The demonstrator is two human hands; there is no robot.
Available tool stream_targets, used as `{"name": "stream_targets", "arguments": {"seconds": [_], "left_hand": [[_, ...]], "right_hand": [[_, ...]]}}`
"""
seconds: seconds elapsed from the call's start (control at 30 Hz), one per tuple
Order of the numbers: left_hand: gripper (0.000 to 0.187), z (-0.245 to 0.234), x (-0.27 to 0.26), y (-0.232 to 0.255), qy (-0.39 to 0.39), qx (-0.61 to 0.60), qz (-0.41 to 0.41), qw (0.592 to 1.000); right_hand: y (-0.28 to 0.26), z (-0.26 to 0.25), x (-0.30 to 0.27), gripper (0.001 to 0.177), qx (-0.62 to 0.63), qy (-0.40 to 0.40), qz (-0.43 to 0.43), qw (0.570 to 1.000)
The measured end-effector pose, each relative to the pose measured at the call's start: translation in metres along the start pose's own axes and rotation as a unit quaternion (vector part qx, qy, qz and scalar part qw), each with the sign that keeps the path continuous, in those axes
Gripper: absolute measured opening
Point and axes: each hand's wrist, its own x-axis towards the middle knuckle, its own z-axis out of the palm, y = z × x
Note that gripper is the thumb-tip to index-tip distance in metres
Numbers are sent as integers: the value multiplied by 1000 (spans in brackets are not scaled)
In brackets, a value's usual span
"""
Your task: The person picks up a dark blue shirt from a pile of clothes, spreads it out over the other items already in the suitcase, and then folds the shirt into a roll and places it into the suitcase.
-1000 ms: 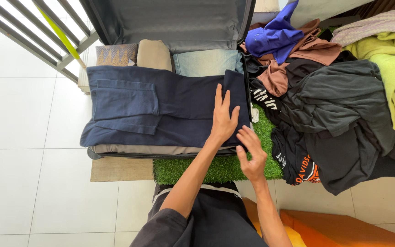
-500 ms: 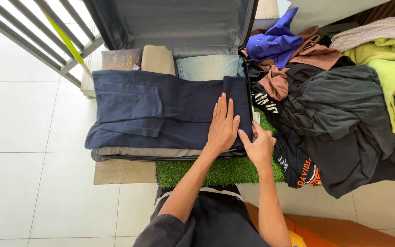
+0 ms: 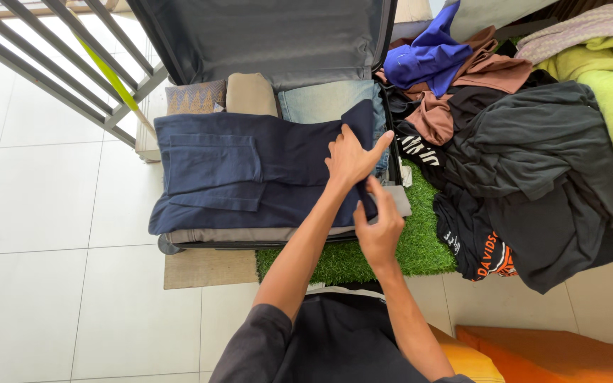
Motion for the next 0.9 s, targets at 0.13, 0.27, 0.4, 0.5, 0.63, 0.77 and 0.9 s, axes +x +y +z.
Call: {"name": "stream_targets", "arguments": {"seconds": [0.13, 0.27, 0.4, 0.5, 0.63, 0.77, 0.9], "left_hand": [[71, 13, 30, -22, 13, -8, -28, 999], [40, 25, 43, -58, 88, -163, 0, 983], [33, 28, 48, -76, 79, -260, -66, 960], [33, 37, 61, -100, 41, -399, -63, 914], [28, 30, 76, -137, -79, -592, -112, 794], [31, 14, 71, -153, -143, -618, -94, 767], [35, 16, 66, -146, -6, -477, 30, 878]], "right_hand": [[-6, 14, -17, 49, -14, -7, -96, 995], [-6, 21, -23, 66, -54, -10, -119, 991], [8, 26, -26, 70, -37, -56, -103, 992], [19, 23, -28, 69, -37, -106, -134, 985], [24, 26, -26, 61, -120, -154, -222, 955], [16, 23, -24, 60, -116, -200, -236, 944], [2, 22, -20, 62, -138, -232, -240, 932]]}}
